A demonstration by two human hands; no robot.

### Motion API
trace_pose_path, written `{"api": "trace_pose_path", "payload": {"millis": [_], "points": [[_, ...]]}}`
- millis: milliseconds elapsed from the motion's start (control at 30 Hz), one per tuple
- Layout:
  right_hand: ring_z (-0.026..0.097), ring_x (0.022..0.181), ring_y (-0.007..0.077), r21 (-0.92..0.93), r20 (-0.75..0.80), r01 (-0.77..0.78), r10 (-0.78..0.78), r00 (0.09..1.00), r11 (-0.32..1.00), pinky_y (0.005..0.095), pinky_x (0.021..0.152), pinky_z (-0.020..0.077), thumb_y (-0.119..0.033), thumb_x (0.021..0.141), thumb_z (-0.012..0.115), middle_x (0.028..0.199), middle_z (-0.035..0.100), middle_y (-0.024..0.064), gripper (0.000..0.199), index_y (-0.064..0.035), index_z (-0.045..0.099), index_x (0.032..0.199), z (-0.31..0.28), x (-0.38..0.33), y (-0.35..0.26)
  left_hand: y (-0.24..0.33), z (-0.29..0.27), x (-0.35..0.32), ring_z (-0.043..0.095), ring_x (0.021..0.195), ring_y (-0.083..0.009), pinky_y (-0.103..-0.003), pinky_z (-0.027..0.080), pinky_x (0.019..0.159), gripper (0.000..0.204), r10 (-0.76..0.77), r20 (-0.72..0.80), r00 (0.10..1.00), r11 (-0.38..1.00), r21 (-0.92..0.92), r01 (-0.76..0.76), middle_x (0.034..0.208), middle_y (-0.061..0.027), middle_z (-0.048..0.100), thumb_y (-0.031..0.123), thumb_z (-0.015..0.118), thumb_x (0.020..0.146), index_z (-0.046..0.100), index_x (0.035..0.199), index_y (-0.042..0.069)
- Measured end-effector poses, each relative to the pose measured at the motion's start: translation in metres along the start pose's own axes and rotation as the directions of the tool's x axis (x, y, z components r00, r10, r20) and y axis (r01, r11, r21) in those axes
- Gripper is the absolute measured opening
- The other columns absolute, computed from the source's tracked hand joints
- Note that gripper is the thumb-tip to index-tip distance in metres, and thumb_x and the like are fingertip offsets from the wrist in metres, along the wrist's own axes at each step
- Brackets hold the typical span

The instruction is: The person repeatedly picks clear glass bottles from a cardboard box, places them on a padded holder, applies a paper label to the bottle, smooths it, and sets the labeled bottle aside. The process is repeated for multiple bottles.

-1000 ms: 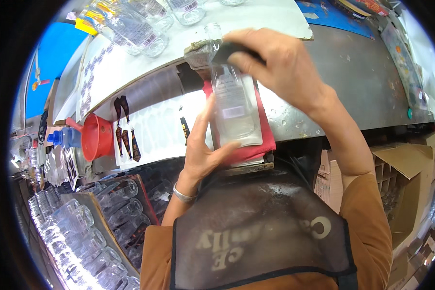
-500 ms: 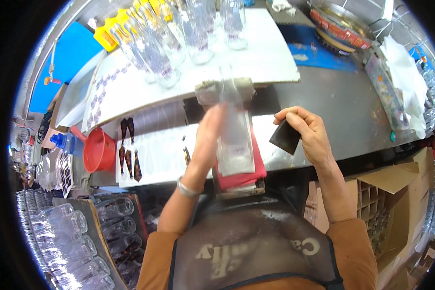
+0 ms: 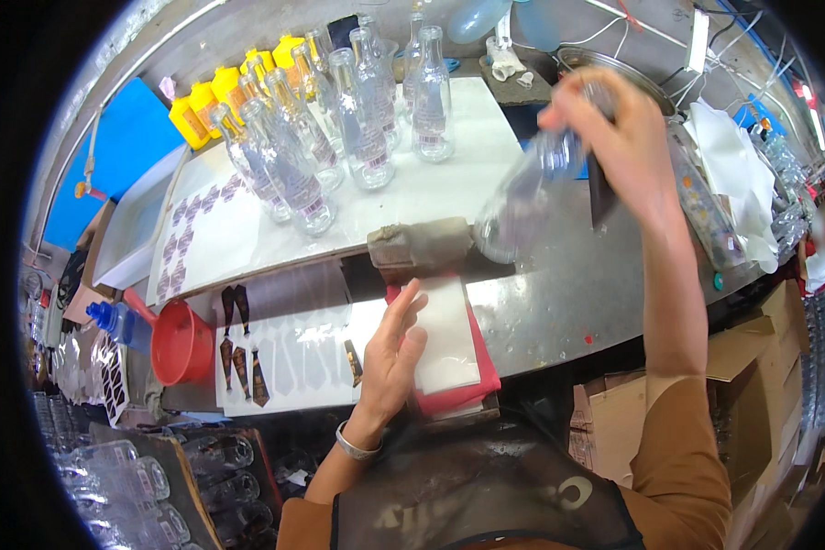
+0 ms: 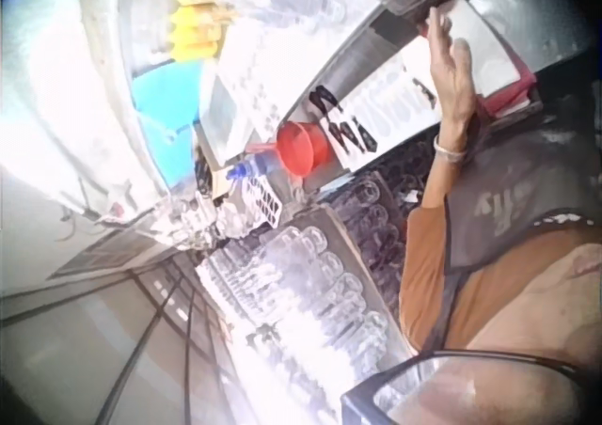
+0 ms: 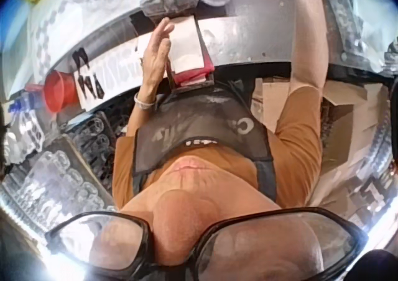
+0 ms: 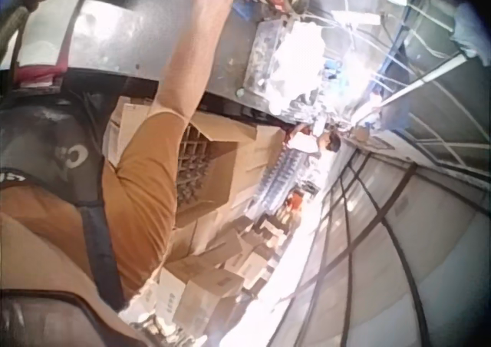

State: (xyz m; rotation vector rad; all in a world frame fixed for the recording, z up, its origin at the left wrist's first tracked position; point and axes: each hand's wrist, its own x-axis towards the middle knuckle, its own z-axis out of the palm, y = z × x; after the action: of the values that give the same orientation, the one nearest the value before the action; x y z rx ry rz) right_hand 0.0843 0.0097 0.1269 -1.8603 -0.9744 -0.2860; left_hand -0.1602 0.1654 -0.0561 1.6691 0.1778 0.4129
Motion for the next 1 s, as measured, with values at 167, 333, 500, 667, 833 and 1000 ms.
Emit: {"api": "trace_pose_path", "payload": {"millis": [167,333,500,667,833,1000], "points": [[0.068,0.088,0.0138,-0.284,0.015,0.051,-0.049,0.999,0.958,0.0274,0.083,0.0498,-0.048,0.090,0.066,0.089,0.077,0.0055,0.049,-0.0022,0.068,0.106,0.022,0.112,0.083,-0.006,-0.006,0.006,0.055,0.132,-0.0274,-0.039,0.043,0.109,0.055,-0.082,-0.025,0.996,0.996,-0.037,0.081,0.149,-0.0163,0.047,0.004,0.054,0.097,0.039,0.150,-0.003],[0.071,0.092,0.0215,-0.262,0.096,0.091,-0.068,0.993,0.961,0.0329,0.085,0.0518,-0.053,0.086,0.067,0.091,0.077,0.0081,0.055,-0.0017,0.069,0.105,0.062,0.168,0.136,-0.028,-0.023,0.009,0.059,0.125,-0.0224,-0.032,0.046,0.101,0.048,-0.124,-0.102,0.987,0.986,-0.128,0.110,0.142,-0.0141,0.054,0.014,0.055,0.102,0.044,0.146,-0.002],[0.070,0.097,0.0363,-0.239,0.007,0.079,-0.080,0.997,0.968,0.0448,0.085,0.0533,-0.050,0.082,0.074,0.098,0.071,0.0248,0.059,0.0044,0.066,0.106,0.094,0.185,0.147,-0.021,-0.027,0.020,0.059,0.124,-0.0220,-0.035,0.046,0.102,0.046,-0.128,-0.112,0.986,0.987,-0.116,0.115,0.144,-0.0143,0.053,0.015,0.054,0.103,0.046,0.144,-0.004],[0.073,0.090,0.0314,-0.426,-0.122,-0.117,0.072,0.990,0.897,0.0391,0.083,0.0553,-0.057,0.073,0.075,0.097,0.074,0.0204,0.065,0.0025,0.070,0.100,0.066,0.155,0.145,-0.022,-0.005,0.027,0.058,0.124,-0.0222,-0.034,0.045,0.103,0.044,-0.098,-0.062,0.993,0.988,-0.129,0.090,0.145,-0.0144,0.053,0.015,0.051,0.104,0.047,0.144,-0.002],[0.070,0.087,0.0344,-0.220,-0.324,0.246,-0.309,0.894,0.944,0.0431,0.076,0.0543,-0.042,0.076,0.079,0.099,0.070,0.0195,0.051,0.0009,0.069,0.102,0.006,-0.037,0.052,-0.009,0.017,0.023,0.058,0.124,-0.0265,-0.040,0.043,0.105,0.045,-0.053,0.011,0.999,0.997,-0.055,0.054,0.146,-0.0153,0.052,0.024,0.047,0.105,0.049,0.143,-0.001],[0.063,0.069,0.0072,-0.337,-0.479,-0.100,-0.079,0.874,0.936,0.0222,0.064,0.0505,-0.002,0.087,0.070,0.100,0.072,0.0074,0.017,-0.0031,0.071,0.104,-0.117,-0.242,0.009,0.014,0.065,0.025,0.059,0.123,-0.0289,-0.043,0.042,0.107,0.044,0.024,0.198,0.980,0.999,-0.035,-0.018,0.146,-0.0165,0.052,0.022,0.044,0.105,0.048,0.142,-0.001]]}}
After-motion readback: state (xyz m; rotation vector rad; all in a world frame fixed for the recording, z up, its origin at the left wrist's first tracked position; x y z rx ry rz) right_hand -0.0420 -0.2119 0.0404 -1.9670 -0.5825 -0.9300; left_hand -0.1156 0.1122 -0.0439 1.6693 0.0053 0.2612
